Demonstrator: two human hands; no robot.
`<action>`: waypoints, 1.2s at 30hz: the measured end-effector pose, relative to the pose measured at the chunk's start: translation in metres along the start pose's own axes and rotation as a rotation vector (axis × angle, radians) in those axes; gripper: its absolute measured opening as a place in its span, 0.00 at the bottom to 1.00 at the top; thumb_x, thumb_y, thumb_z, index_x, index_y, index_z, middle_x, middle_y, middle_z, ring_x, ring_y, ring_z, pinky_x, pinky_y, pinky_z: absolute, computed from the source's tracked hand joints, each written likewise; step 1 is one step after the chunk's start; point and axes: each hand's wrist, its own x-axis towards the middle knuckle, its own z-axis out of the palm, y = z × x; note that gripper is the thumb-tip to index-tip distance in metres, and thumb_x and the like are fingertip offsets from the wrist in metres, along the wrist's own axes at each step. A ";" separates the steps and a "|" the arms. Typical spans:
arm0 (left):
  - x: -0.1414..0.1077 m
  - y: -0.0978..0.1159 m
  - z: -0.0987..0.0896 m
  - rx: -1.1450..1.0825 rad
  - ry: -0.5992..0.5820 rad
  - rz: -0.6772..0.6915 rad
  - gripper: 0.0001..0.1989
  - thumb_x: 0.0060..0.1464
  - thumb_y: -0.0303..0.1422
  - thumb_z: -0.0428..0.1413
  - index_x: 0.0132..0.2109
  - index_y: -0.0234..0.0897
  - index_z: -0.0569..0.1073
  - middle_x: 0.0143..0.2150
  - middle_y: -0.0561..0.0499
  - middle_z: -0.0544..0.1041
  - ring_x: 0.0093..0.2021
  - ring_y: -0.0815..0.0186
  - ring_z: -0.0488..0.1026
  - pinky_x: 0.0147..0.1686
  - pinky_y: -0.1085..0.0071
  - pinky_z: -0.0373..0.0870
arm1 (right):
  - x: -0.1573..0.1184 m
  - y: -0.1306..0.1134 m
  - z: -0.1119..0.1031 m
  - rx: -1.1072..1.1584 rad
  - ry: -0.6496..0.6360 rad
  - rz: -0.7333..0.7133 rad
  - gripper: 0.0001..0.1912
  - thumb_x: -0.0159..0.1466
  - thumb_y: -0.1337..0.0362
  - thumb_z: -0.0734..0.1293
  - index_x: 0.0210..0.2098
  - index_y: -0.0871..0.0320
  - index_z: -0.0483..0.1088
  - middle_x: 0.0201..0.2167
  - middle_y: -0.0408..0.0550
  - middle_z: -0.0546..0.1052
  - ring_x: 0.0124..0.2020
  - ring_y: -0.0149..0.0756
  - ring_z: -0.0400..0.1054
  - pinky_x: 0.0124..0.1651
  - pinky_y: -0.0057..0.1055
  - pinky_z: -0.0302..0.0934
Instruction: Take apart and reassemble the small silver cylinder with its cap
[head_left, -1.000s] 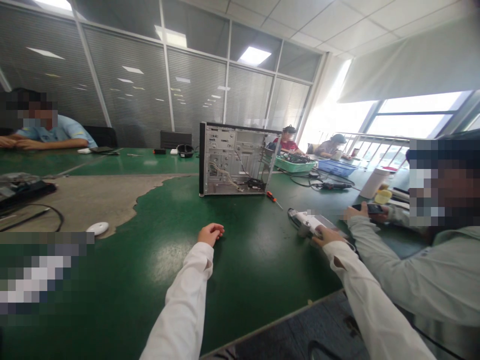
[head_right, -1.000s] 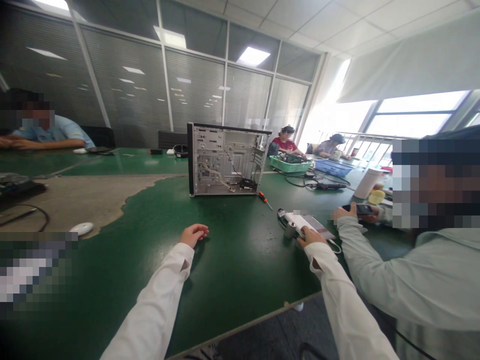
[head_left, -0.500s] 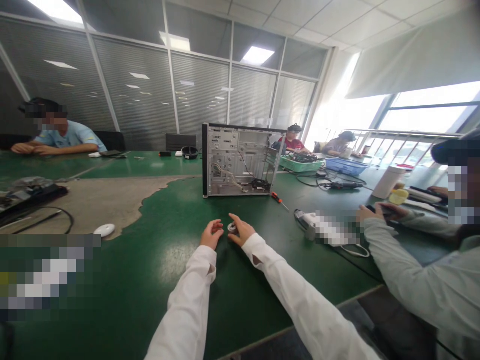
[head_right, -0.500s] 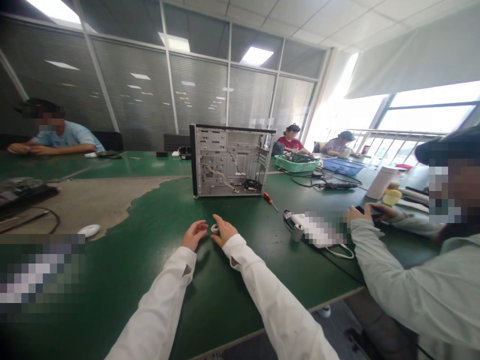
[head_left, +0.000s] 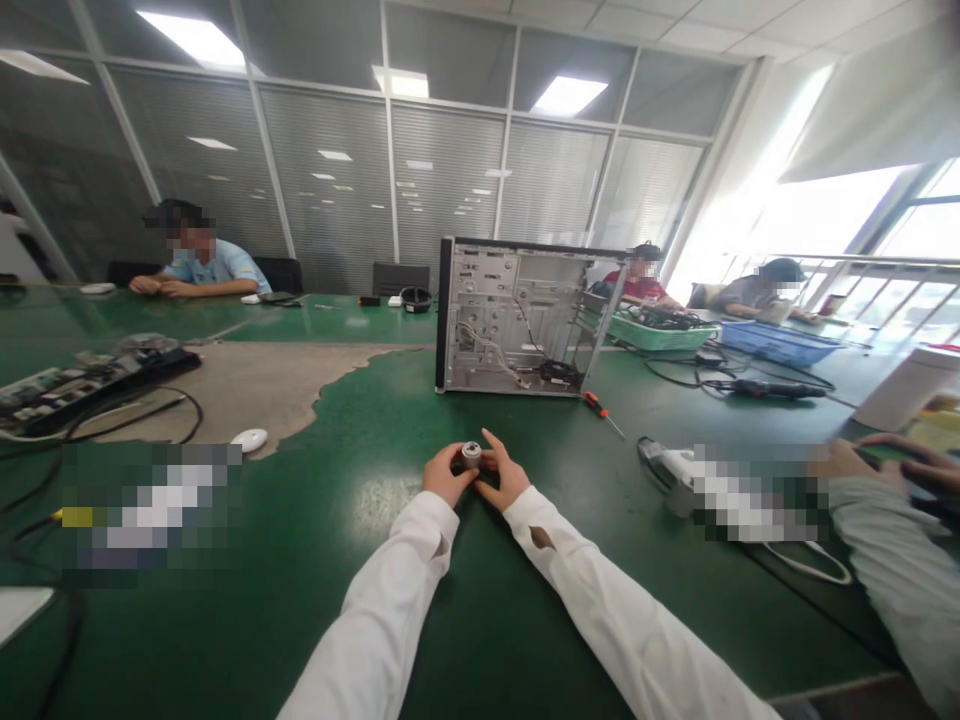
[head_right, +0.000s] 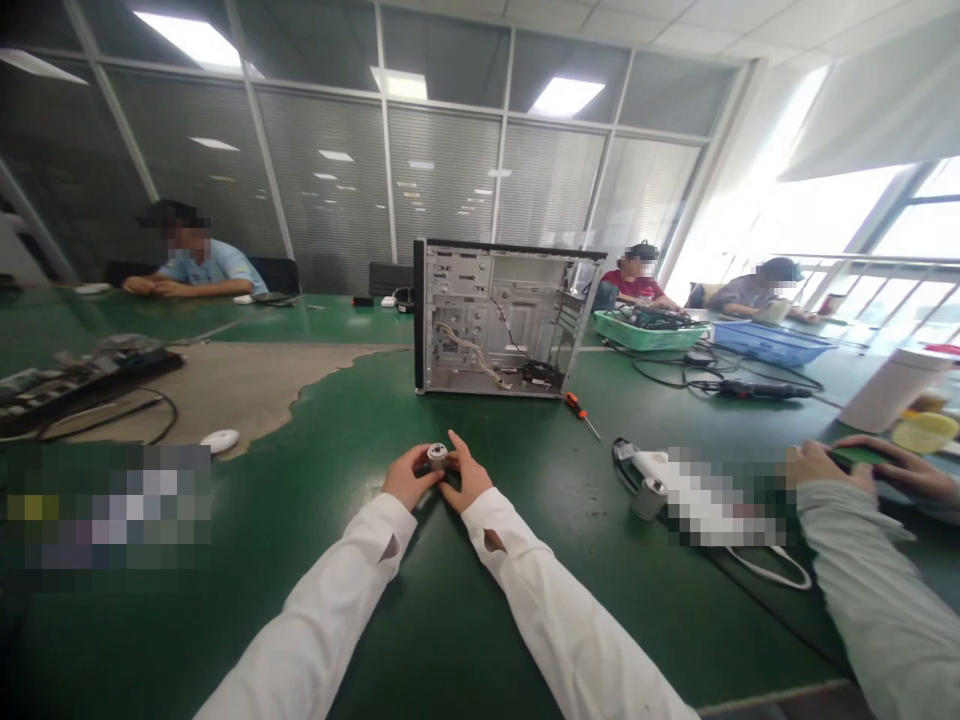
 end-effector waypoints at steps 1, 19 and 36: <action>-0.001 0.001 -0.001 0.006 0.003 0.001 0.20 0.34 0.25 0.57 0.40 0.35 0.68 0.38 0.47 0.72 0.38 0.63 0.69 0.40 0.67 0.65 | -0.001 -0.002 0.000 -0.003 -0.008 -0.015 0.42 0.44 0.74 0.62 0.55 0.51 0.40 0.41 0.45 0.68 0.38 0.34 0.66 0.45 0.39 0.59; -0.006 0.025 -0.003 0.041 0.149 0.095 0.14 0.37 0.23 0.53 0.36 0.38 0.70 0.39 0.51 0.72 0.41 0.65 0.67 0.44 0.69 0.63 | -0.004 -0.004 -0.001 0.110 0.041 0.007 0.37 0.44 0.73 0.61 0.52 0.52 0.46 0.43 0.47 0.66 0.39 0.34 0.64 0.34 0.31 0.64; -0.003 0.012 -0.002 -0.196 0.003 0.050 0.19 0.34 0.22 0.56 0.39 0.35 0.68 0.41 0.49 0.72 0.41 0.65 0.68 0.46 0.68 0.62 | -0.003 -0.003 0.000 0.077 0.089 0.043 0.36 0.43 0.71 0.61 0.51 0.52 0.48 0.43 0.47 0.65 0.36 0.33 0.63 0.28 0.27 0.63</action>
